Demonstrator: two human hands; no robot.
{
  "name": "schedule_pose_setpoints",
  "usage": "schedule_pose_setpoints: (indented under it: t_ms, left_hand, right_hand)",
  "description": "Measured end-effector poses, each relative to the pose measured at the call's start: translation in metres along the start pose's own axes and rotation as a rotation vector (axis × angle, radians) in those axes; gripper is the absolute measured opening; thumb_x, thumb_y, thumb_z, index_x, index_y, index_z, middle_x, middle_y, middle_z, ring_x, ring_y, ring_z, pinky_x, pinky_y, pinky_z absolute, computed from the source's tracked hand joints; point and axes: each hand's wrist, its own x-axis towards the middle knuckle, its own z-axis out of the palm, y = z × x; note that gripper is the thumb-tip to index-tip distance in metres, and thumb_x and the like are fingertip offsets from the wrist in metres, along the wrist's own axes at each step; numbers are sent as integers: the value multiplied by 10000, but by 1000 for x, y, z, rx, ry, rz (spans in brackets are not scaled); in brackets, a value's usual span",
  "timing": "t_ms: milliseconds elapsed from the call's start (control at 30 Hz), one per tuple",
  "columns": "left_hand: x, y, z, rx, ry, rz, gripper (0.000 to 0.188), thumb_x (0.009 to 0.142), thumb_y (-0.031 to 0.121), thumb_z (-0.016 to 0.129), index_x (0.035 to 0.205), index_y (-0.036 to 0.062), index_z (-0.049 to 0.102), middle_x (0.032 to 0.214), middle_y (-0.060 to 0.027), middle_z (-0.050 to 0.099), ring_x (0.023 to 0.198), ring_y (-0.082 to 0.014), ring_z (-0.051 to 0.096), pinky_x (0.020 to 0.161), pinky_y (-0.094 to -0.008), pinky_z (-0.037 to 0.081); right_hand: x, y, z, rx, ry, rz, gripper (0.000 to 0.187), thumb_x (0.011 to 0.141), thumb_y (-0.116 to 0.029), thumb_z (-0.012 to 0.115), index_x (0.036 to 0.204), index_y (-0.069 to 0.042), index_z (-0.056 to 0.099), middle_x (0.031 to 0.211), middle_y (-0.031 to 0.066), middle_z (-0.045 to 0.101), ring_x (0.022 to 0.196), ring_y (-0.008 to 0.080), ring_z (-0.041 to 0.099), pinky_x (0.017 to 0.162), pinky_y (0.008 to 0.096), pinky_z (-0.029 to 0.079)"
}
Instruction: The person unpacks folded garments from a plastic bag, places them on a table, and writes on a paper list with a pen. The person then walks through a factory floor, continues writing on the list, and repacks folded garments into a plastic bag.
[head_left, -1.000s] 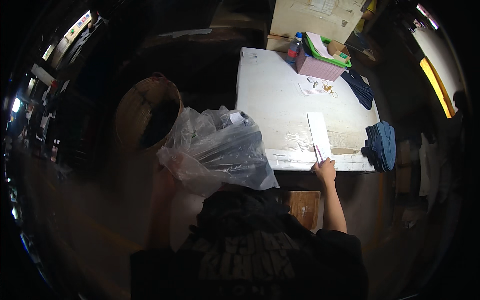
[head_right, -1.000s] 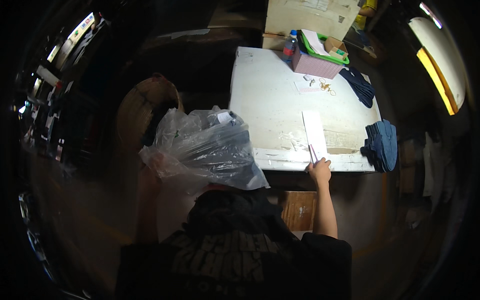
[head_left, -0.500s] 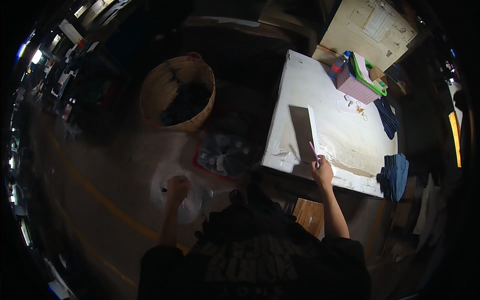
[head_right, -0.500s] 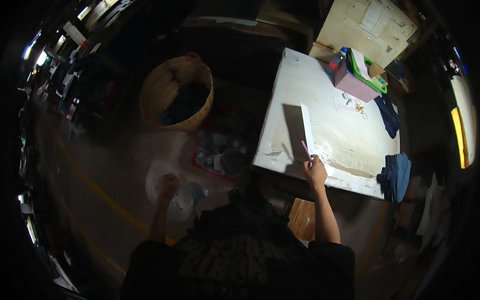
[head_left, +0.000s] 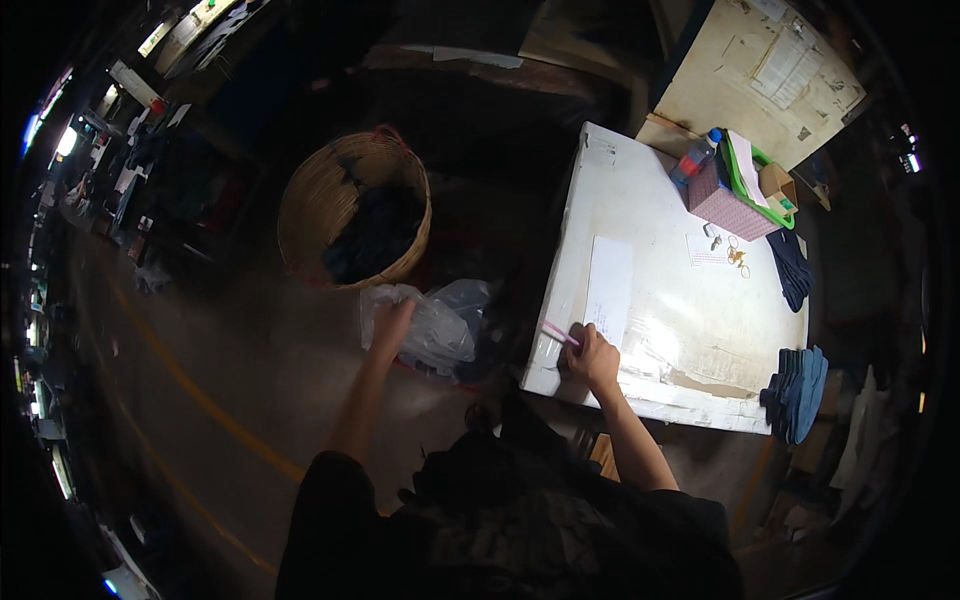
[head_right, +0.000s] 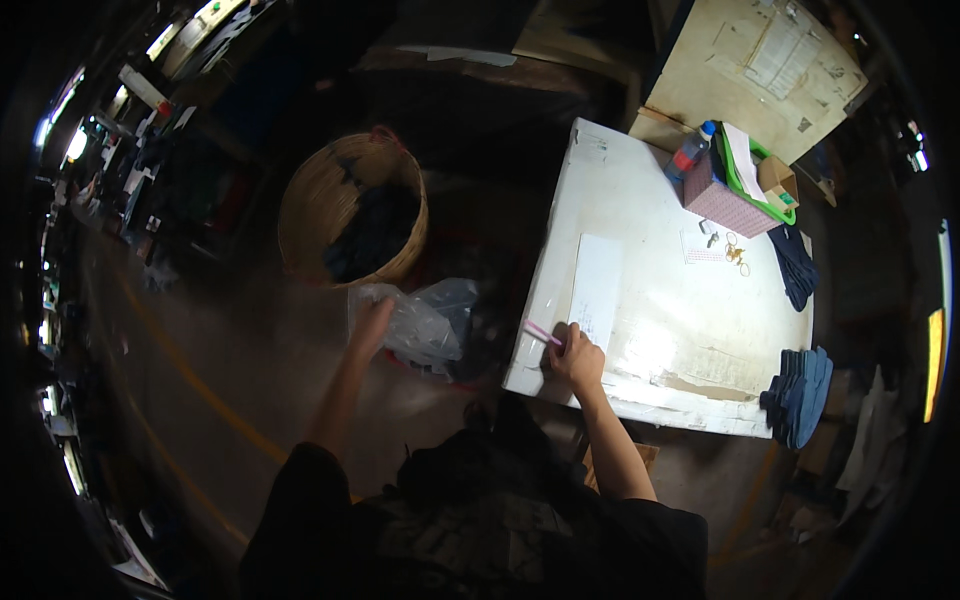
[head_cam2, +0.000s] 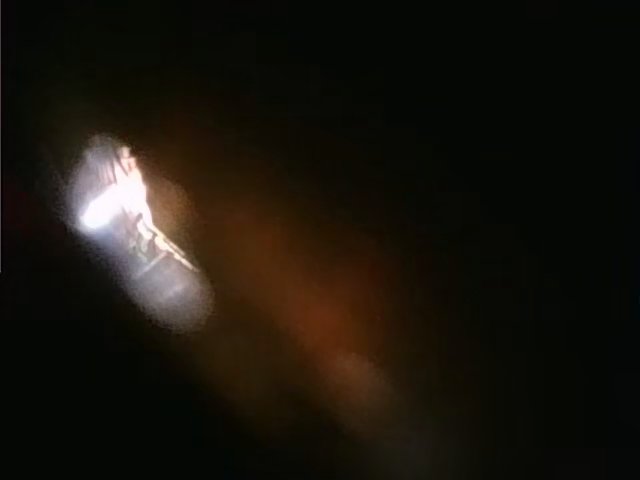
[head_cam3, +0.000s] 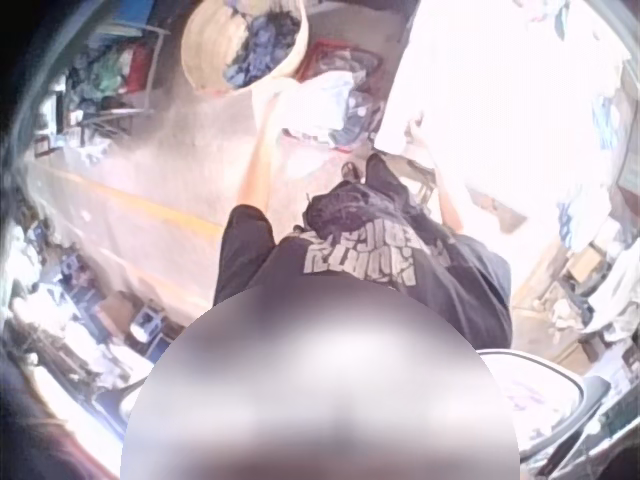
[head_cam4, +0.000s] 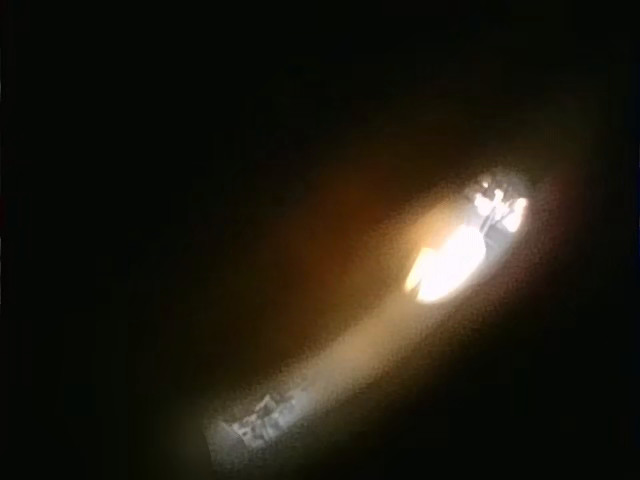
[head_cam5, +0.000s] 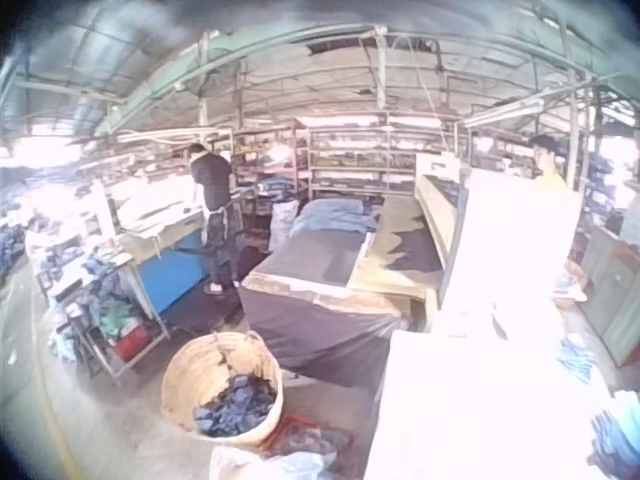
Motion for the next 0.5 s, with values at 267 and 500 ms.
schedule_pose_setpoints:
  t_ms: [267,500]
  left_hand:
    - [86,78,95,243,-48,165,513,925,420,602,999,-74,720,1014,-269,733,998,-437,691,857,-473,512]
    - [92,-14,121,590,-543,-47,403,1000,393,587,1182,56,713,1133,-181,755,1006,-355,731,900,-438,548]
  right_hand:
    - [10,9,-10,-48,-170,-33,509,832,-411,769,1102,-71,502,904,172,701,726,390,719,627,488,585]
    - [14,17,-4,-63,-248,-65,549,824,-446,777,1110,-78,489,930,160,695,697,380,719,602,487,586]
